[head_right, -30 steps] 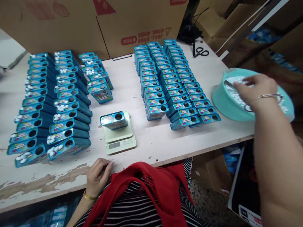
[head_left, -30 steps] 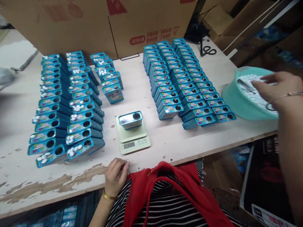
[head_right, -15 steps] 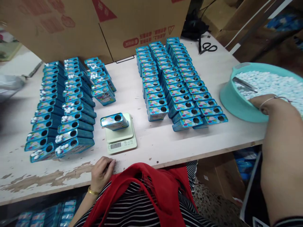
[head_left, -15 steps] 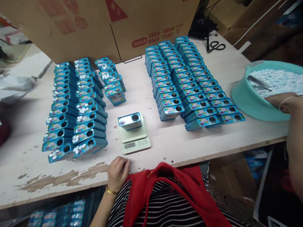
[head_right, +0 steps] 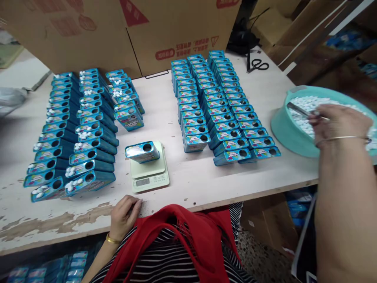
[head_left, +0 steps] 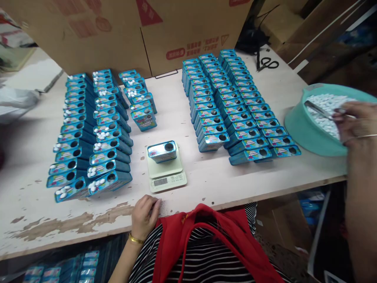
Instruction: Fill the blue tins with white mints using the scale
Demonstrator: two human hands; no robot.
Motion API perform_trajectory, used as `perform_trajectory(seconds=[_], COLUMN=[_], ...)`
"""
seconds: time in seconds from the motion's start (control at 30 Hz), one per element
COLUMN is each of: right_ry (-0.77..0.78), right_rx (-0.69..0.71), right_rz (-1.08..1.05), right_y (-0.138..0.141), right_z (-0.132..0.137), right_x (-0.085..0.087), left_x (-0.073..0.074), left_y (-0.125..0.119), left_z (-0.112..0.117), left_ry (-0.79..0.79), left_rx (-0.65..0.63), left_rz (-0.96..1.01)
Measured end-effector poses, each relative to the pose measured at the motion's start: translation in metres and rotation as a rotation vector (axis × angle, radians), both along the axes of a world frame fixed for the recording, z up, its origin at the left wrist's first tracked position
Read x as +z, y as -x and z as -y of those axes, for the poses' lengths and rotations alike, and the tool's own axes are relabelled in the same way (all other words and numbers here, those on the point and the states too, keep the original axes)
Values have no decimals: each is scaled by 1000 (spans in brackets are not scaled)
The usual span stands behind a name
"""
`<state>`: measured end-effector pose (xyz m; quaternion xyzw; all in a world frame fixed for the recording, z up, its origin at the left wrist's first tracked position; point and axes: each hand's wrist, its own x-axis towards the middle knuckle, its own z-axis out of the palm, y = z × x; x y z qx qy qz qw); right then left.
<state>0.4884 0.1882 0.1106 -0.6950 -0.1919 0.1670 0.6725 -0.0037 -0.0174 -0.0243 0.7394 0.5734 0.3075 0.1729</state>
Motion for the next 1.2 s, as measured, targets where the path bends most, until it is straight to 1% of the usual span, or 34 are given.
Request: perform_trajectory(seconds=[0.03,0.1,0.2,0.23,0.3,0.37,0.4,0.47,0.53,0.6,0.67,0.7,0.77,0.83,0.9,1.0,1.1,1.2], right_ry=[-2,8,107,127,152,166,175,191,197,201,220,231,253,264,283,359,457,486], right_rx=[132,473,960,1088,1301,1439,1480,1509,1490,1465,1463,1463,1438,1376,1299,1186,1093,1048], right_rz=[-12,-32,-106,-99,-40,69,139,284,391,398,287,185,-91,-388,-618,-786,-815,-784], right_y=[24,82,176,203,245,271,279,289,293,293,291,289,282,272,262,246,236,232], right_z=[4,15,31,35,36,32,30,24,19,17,18,19,23,30,42,65,87,102], right_x=[4,13,22,23,19,12,7,0,-3,-2,2,4,5,0,-13,-41,-67,-81], left_x=[0,1,3,3,3,3,2,1,0,-1,-1,-1,-1,-1,-1,-1,0,2], left_y=[0,0,0,1,1,1,2,2,2,3,3,3,3,3,2,2,1,1], left_z=[0,-1,-2,-2,-1,0,0,1,1,1,1,1,1,1,1,1,0,-2], left_ry=[-1,-6,-19,-22,-32,-41,-44,-41,-35,-33,-35,-36,-32,-24,-16,-7,8,20], left_rx=[-3,-7,-6,-5,-5,-2,0,8,14,15,10,7,5,8,11,10,5,2], left_rz=[0,0,6,10,23,39,46,58,72,81,87,90,96,102,108,108,95,91])
